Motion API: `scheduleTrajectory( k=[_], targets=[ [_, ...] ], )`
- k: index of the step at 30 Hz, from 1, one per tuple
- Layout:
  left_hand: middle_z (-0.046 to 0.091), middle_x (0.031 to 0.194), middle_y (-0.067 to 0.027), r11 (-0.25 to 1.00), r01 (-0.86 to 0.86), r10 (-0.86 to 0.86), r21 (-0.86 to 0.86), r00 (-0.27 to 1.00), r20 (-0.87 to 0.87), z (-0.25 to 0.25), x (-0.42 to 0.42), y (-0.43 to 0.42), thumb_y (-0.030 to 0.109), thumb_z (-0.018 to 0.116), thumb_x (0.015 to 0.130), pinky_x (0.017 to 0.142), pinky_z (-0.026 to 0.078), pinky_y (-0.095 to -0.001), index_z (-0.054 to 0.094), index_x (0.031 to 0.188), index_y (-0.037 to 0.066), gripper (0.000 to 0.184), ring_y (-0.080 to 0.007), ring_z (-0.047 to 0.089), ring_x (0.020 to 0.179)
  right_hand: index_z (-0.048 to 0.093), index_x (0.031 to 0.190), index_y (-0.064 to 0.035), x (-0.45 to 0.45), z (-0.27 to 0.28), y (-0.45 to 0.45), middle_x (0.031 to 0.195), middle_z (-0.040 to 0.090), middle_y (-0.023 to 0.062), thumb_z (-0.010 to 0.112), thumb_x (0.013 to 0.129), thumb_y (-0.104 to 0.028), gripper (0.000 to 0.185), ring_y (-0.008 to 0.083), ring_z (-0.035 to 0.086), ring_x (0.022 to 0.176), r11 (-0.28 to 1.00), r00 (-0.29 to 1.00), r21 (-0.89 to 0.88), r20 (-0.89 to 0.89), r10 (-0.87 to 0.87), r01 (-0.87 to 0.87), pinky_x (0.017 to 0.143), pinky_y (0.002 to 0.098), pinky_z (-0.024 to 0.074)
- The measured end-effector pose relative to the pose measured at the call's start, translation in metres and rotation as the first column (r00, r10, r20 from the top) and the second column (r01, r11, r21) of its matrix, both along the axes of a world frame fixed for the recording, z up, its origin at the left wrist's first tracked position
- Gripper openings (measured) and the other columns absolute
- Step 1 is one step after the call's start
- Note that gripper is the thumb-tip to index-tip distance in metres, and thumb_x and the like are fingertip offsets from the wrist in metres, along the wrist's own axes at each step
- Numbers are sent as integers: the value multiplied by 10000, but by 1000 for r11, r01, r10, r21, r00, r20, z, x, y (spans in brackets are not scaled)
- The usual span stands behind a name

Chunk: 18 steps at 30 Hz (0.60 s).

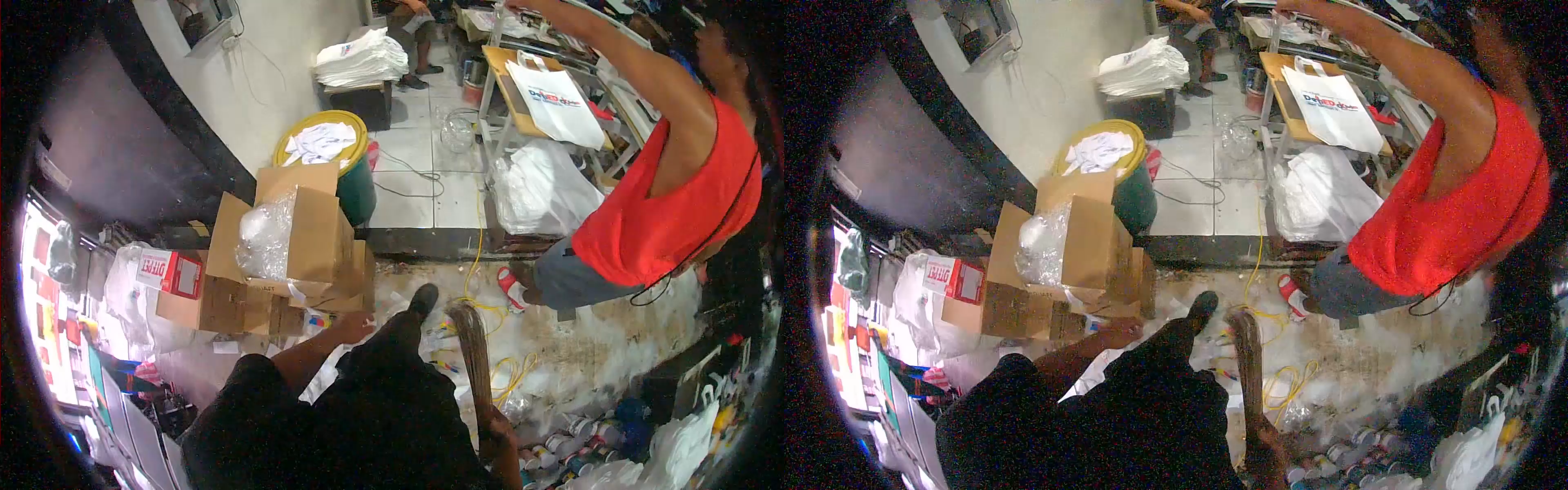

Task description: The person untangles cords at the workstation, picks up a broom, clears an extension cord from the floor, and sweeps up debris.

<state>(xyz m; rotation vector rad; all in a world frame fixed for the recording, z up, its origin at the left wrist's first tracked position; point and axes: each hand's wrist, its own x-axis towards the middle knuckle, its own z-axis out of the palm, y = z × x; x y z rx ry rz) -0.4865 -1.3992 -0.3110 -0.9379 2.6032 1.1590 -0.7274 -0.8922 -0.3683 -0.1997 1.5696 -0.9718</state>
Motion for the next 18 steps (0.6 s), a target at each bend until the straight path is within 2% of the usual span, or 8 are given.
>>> scheduleTrajectory(
  k=[1, 3, 5, 7, 10, 11, 13, 18],
  targets=[
    [623, 956, -195, 1000, 6, -6, -1, 1000, -1, 5, 0, 2, 324, 589, 817, 786, 468, -442, 601, 1012, 48, 338, -350, 593, 917, 308, 1399, -120, 1, 3, -2, 1066, 575, 78, 603, 808, -128, 660, 191, 574, 859, 1000, 1000, 3, 0, 5, -5, 694, 329, 490],
    [608, 1011, -206, 989, 145, -148, 36, 983, 112, 9, 10, 13, 362, 571, 823, 810, 454, -456, 589, 1026, 40, 381, -368, 572, 967, 310, 1398, -120, 2, 11, -7, 1064, 575, 77, 602, 809, -126, 658, 189, 573, 857, 1000, 1000, 8, -10, 11, -11, 692, 328, 490],
    [608, 1011, -210, 970, 242, -242, 16, 965, 101, -22, 34, 9, 382, 541, 837, 824, 448, -452, 592, 1018, 37, 393, -371, 570, 974, 311, 1397, -119, 6, 16, -11, 1061, 575, 77, 601, 810, -124, 655, 188, 572, 854, 1000, 1000, 14, -17, 18, -18, 690, 327, 489],
    [604, 1013, -216, 985, 111, -140, 133, 962, 234, -21, 54, 9, 396, 515, 843, 843, 441, -450, 589, 1012, 29, 411, -376, 565, 983, 312, 1396, -119, 12, 17, -13, 1058, 575, 76, 600, 810, -123, 653, 186, 571, 852, 999, 1000, 24, -15, 26, -26, 689, 326, 489],
    [602, 1025, -217, 991, 121, -133, 56, 933, 335, 9, 79, 2, 407, 517, 829, 857, 441, -439, 586, 1012, 21, 433, -374, 562, 990, 314, 1395, -118, 24, 19, -18, 1054, 574, 75, 599, 811, -120, 649, 184, 570, 848, 999, 1000, 25, -9, 20, -20, 686, 325, 488],
    [602, 1025, -217, 991, 124, -135, 53, 933, 334, 9, 89, -2, 407, 517, 829, 857, 441, -439, 586, 1012, 21, 433, -374, 562, 990, 315, 1394, -117, 29, 19, -18, 1052, 574, 74, 598, 812, -119, 648, 183, 569, 847, 1000, 1000, 26, -7, 16, -16, 685, 324, 488],
    [601, 1035, -215, 993, 120, -113, 14, 884, 454, 9, 107, -12, 416, 523, 812, 858, 445, -435, 583, 1024, 31, 443, -373, 564, 990, 316, 1393, -117, 39, 19, -22, 1050, 574, 74, 597, 812, -118, 645, 182, 568, 845, 999, 1000, 35, -6, 11, -11, 684, 323, 488],
    [593, 1054, -202, 998, 10, -38, 62, 877, 480, 13, 123, -36, 416, 544, 798, 858, 447, -437, 579, 1039, 45, 444, -367, 569, 971, 320, 1391, -115, 63, 23, -37, 1043, 574, 72, 595, 814, -113, 639, 178, 566, 839, 999, 1000, 44, -23, -1, 2, 680, 321, 486]
  ],
)
